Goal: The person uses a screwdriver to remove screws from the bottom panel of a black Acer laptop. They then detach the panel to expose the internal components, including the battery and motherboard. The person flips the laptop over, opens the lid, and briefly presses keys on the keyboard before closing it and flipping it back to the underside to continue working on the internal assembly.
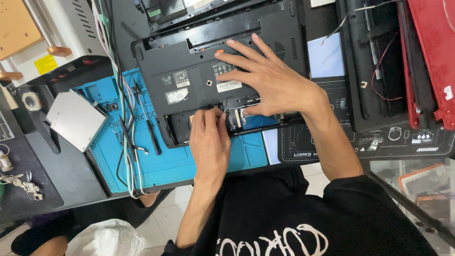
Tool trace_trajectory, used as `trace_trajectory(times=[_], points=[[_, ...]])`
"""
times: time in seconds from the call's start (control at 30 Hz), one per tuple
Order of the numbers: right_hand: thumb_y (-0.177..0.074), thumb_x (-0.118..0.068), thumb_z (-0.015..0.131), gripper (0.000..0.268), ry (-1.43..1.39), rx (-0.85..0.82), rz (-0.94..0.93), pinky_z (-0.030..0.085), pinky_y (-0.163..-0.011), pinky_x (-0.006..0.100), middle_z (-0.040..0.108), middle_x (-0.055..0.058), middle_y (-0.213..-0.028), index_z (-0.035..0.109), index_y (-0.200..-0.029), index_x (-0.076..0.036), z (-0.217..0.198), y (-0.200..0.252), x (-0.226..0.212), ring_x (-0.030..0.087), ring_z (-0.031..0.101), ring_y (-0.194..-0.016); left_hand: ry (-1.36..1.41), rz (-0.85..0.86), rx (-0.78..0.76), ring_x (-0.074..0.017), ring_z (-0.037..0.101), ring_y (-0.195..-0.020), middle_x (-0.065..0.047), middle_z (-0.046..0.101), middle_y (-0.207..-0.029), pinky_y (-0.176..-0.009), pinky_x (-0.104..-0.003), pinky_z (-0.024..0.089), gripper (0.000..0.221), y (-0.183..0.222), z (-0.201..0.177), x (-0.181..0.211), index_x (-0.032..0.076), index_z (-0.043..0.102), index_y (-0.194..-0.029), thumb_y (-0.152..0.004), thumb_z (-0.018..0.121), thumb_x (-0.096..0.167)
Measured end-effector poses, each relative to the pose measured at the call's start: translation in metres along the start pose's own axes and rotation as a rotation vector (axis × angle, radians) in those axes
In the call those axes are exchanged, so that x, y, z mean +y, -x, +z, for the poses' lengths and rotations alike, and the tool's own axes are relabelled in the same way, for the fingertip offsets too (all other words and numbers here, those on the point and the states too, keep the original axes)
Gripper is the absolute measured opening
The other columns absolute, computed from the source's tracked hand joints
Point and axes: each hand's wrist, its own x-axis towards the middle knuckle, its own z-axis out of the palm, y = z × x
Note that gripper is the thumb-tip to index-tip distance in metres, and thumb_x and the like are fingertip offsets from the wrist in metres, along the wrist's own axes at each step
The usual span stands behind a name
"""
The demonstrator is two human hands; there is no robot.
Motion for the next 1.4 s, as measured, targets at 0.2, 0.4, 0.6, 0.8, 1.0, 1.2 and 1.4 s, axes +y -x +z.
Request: trace_trajectory(times=[0.2,0.4,0.6,0.8,1.0,1.2,1.4], points=[[-0.056,-0.030,0.094,0.090,0.004,-0.008,0.015,0.006,-0.127,0.061,0.035,0.007,-0.164,0.062,-0.139,-0.016,0.000,0.001,0.000,0.030,0.019,-0.155,0.041,0.022,0.061,-0.0323,0.059,-0.087,-0.013,0.060,-0.095,-0.075,-0.044,0.047,0.010,-0.001,0.008,-0.002,0.001,0.062,-0.101,-0.095,0.070,0.000],[-0.055,-0.032,0.095,0.090,-0.005,-0.011,0.020,0.005,-0.126,0.061,0.035,0.007,-0.163,0.062,-0.138,-0.017,0.002,0.002,0.001,0.030,0.019,-0.155,0.066,0.043,0.108,-0.0323,0.059,-0.089,-0.012,0.061,-0.097,-0.077,-0.043,0.047,0.013,0.001,0.013,-0.005,0.001,0.060,-0.101,-0.094,0.070,-0.004],[-0.054,-0.031,0.095,0.091,-0.009,-0.021,0.020,0.006,-0.127,0.061,0.034,0.006,-0.164,0.063,-0.138,-0.017,-0.001,0.001,0.000,0.029,0.019,-0.155,0.107,0.040,0.071,-0.0318,0.060,-0.091,-0.011,0.063,-0.098,-0.083,-0.044,0.043,0.014,0.002,0.008,-0.008,0.002,0.058,-0.102,-0.094,0.067,-0.003],[-0.051,-0.033,0.096,0.093,-0.011,-0.022,0.018,0.006,-0.126,0.061,0.035,0.006,-0.163,0.063,-0.137,-0.017,-0.007,-0.001,0.001,0.029,0.019,-0.154,0.119,0.079,-0.057,-0.0339,0.061,-0.091,-0.012,0.062,-0.095,-0.084,-0.045,0.044,0.012,0.000,-0.009,0.003,0.002,0.059,-0.103,-0.094,0.068,-0.001],[-0.057,-0.023,0.093,0.088,-0.043,-0.036,-0.011,0.008,-0.128,0.058,0.035,0.008,-0.164,0.061,-0.139,-0.015,-0.015,0.006,0.005,0.029,0.021,-0.155,0.233,-0.066,-0.062,-0.0295,0.066,-0.080,-0.013,0.065,-0.091,-0.073,-0.041,0.052,0.014,-0.009,-0.010,0.013,-0.003,0.064,-0.111,-0.099,0.066,0.004],[-0.058,-0.015,0.090,0.091,-0.069,-0.045,0.008,0.009,-0.128,0.056,0.033,0.011,-0.164,0.057,-0.142,-0.015,-0.021,0.015,0.011,0.031,0.020,-0.155,0.075,0.012,-0.112,-0.0292,0.058,-0.077,-0.011,0.059,-0.082,-0.073,-0.043,0.045,0.008,-0.010,0.002,0.022,0.002,0.067,-0.095,-0.095,0.072,0.009],[-0.058,-0.014,0.090,0.097,-0.071,-0.052,0.043,0.009,-0.123,0.053,0.028,0.011,-0.165,0.052,-0.147,-0.017,-0.025,0.021,0.016,0.031,0.017,-0.156,-0.064,0.157,-0.026,-0.0264,0.057,-0.082,-0.006,0.059,-0.085,-0.074,-0.041,0.039,0.008,-0.014,0.017,0.015,0.006,0.064,-0.094,-0.097,0.071,0.008]])
